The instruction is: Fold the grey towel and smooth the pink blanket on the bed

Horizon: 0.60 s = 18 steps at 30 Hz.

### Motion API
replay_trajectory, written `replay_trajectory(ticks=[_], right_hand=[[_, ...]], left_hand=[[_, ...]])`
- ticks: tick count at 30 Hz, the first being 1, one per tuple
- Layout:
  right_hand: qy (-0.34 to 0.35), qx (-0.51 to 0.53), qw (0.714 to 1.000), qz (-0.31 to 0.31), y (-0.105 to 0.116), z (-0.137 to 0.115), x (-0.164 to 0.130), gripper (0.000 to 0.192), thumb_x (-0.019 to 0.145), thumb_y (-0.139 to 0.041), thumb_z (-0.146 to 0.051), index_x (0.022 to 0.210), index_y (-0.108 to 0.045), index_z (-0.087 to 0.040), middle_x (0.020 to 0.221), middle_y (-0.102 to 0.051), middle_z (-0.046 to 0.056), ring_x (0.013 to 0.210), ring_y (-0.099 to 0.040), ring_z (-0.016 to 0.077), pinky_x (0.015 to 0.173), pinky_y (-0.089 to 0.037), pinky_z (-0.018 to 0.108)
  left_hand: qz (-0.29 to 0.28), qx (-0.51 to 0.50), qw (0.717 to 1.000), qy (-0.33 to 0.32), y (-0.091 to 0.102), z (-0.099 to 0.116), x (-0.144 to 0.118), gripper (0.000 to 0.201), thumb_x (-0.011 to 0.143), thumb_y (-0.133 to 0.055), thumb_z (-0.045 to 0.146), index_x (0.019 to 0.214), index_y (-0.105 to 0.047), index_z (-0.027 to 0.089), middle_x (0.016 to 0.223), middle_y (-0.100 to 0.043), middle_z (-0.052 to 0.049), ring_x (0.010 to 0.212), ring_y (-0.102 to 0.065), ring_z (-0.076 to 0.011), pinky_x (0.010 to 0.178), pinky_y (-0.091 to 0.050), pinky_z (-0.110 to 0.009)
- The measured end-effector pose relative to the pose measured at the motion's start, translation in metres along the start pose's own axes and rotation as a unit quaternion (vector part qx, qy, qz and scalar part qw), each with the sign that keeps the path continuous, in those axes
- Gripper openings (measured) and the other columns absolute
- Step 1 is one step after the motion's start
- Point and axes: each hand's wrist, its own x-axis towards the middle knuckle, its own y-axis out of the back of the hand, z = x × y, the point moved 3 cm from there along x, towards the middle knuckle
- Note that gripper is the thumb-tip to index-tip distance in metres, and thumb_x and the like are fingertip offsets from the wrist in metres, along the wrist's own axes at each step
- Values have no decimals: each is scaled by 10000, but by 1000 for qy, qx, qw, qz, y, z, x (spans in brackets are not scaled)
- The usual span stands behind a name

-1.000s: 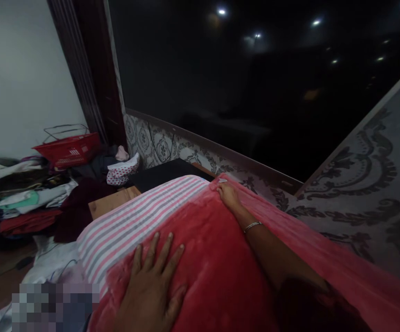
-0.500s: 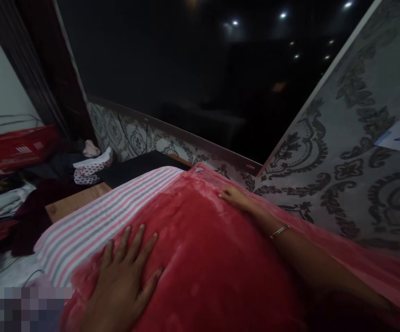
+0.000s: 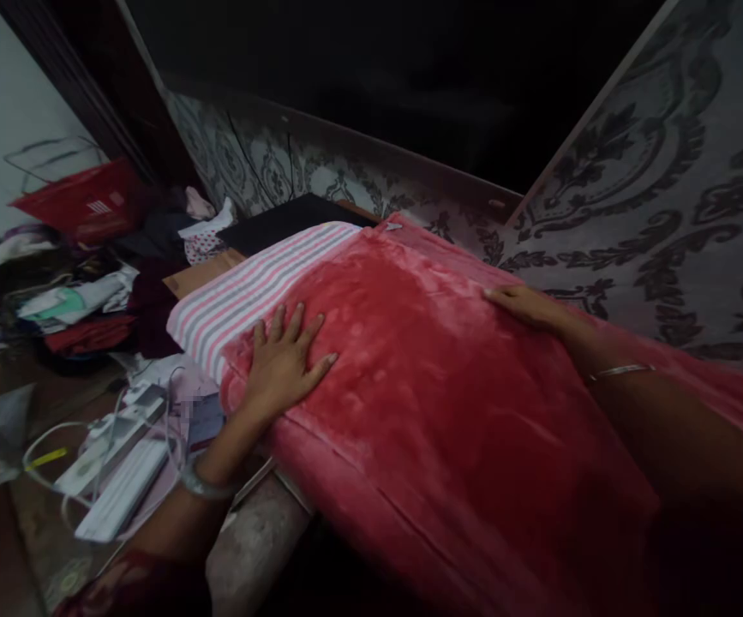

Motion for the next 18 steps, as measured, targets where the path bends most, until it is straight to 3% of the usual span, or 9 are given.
replay_trajectory(ticks=[3, 8, 14, 18], right_hand=[[-25, -16, 999, 13, -2, 23, -25, 398, 873, -561, -562, 816, -664, -182, 737, -646, 36, 699, -597, 211, 649, -444, 300], [-56, -70, 989, 120, -5, 25, -34, 313, 850, -585, -446, 935, -704, -169, 846, -698, 82, 782, -617, 224, 705, -443, 308], [-94, 1, 995, 37, 13, 27, -67, 454, 970, -448, -436, 1025, -720, -77, 979, -729, 166, 842, -645, 226, 769, -450, 304], [-97, 30, 994, 35, 26, 45, -104, 468, 982, -439, -418, 1047, -733, -59, 1120, -723, 183, 966, -652, 230, 858, -451, 287]], left_hand=[[-10, 1, 1000, 7, 0, 1, 0, 722, 939, -385, 656, 1566, -373, 298, 1679, -246, -87, 1549, -154, -381, 1219, -145, -627], [-25, -3, 1000, 13, 2, 3, 0, 729, 942, -362, 672, 1578, -340, 316, 1685, -234, -78, 1549, -147, -384, 1212, -148, -632], [-37, -21, 999, 14, 7, 0, 3, 698, 955, -387, 626, 1571, -359, 298, 1682, -241, -96, 1546, -157, -383, 1210, -173, -617], [-12, -27, 998, 48, 23, -15, 7, 549, 983, -372, 427, 1468, -509, 209, 1563, -441, -164, 1430, -409, -348, 1138, -353, -543]])
